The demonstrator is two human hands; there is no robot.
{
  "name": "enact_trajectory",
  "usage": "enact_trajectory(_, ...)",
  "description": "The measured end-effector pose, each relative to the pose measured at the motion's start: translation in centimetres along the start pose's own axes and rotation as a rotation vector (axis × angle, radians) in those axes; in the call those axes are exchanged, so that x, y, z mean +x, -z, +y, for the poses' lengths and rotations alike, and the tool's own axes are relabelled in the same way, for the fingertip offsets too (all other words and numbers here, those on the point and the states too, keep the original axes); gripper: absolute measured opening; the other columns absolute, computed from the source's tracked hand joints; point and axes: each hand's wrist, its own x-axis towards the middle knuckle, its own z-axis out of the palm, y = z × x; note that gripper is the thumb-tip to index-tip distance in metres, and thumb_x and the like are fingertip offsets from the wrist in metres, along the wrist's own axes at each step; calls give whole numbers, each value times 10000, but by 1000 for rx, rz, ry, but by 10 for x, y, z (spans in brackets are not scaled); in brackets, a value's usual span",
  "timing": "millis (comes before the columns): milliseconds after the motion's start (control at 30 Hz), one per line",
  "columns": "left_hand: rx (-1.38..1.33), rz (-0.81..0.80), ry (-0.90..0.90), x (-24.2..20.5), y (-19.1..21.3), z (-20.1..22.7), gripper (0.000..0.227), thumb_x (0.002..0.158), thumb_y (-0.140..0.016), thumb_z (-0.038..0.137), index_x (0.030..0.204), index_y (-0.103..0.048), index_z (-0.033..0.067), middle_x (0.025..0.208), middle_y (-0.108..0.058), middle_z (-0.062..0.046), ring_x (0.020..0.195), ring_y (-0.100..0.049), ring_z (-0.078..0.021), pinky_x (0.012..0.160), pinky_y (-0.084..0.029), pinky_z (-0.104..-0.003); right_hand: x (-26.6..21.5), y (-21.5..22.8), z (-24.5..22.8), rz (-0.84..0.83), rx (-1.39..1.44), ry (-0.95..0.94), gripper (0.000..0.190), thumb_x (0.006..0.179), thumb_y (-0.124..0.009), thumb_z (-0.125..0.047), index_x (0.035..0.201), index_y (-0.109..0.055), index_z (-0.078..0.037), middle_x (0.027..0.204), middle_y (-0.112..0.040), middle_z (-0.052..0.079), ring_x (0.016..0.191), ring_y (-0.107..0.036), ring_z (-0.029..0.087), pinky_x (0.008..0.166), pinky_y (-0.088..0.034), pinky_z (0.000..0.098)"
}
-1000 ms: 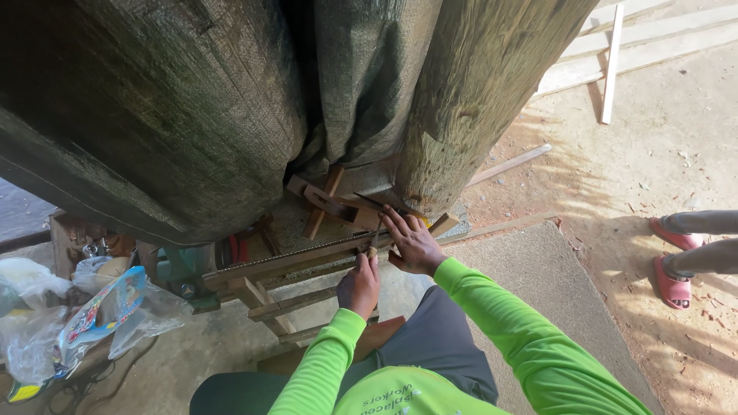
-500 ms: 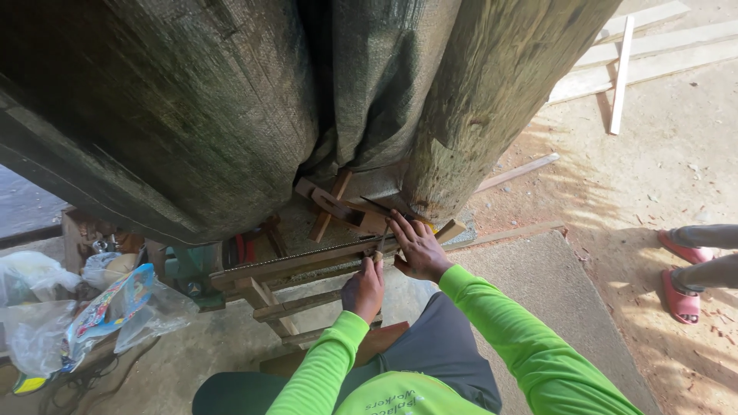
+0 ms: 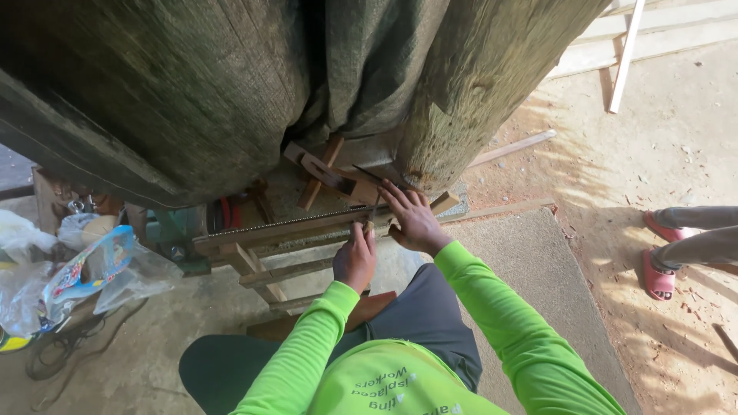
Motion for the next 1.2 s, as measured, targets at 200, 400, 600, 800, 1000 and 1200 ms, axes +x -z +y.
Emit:
enact_trajectory(200,-102,100,-68,-2,-8,-6,300,1042,-510,346,1258,-485,139,932,-735,-235,778,-684,-483,633,-531,-580,17,-3,41,185,281,-281,302,993,-608,-260,1253,-675,-122,1260,-670,150,1221,-596,366,1064,-471,460)
enact_trajectory(400,-187,39,11,-4,7,5,283,1053,-522,348,1262,-511,158,954,-746,-208,842,-689,-472,681,-516,-587,54,-16,69,-271,546,-406,396,1029,-518,-397,1165,-695,-70,934,-704,103,858,-659,265,793,-512,403)
enact_trajectory(600,-296,31,-22,-1,19,1,246,1062,-546,354,1201,-536,151,939,-753,-191,857,-709,-447,686,-537,-545,65,-15,75,-456,633,-347,396,1023,-555,-404,1073,-658,-25,904,-675,67,829,-583,218,778,-500,372)
enact_trajectory(800,-301,6,-79,-4,37,14,328,1044,-533,291,1350,-524,173,956,-740,-210,863,-710,-446,706,-548,-538,66,-38,88,-426,802,-391,392,1103,-565,-359,1130,-640,25,996,-629,155,913,-566,256,852,-505,391)
enact_trajectory(1000,-335,115,-130,-12,38,14,277,1037,-554,274,1280,-601,151,994,-744,-214,882,-723,-431,719,-574,-505,58,-96,142,-286,298,234,430,1052,-453,-263,1396,-618,-65,1396,-642,156,1257,-604,277,1049,-497,339)
enact_trajectory(1200,-297,117,-88,-32,43,11,249,1040,-567,260,1256,-613,146,953,-745,-191,845,-733,-402,665,-567,-488,68,-18,73,-573,587,-210,443,1014,-519,-377,1319,-638,-79,1327,-688,101,1147,-658,236,1013,-501,348)
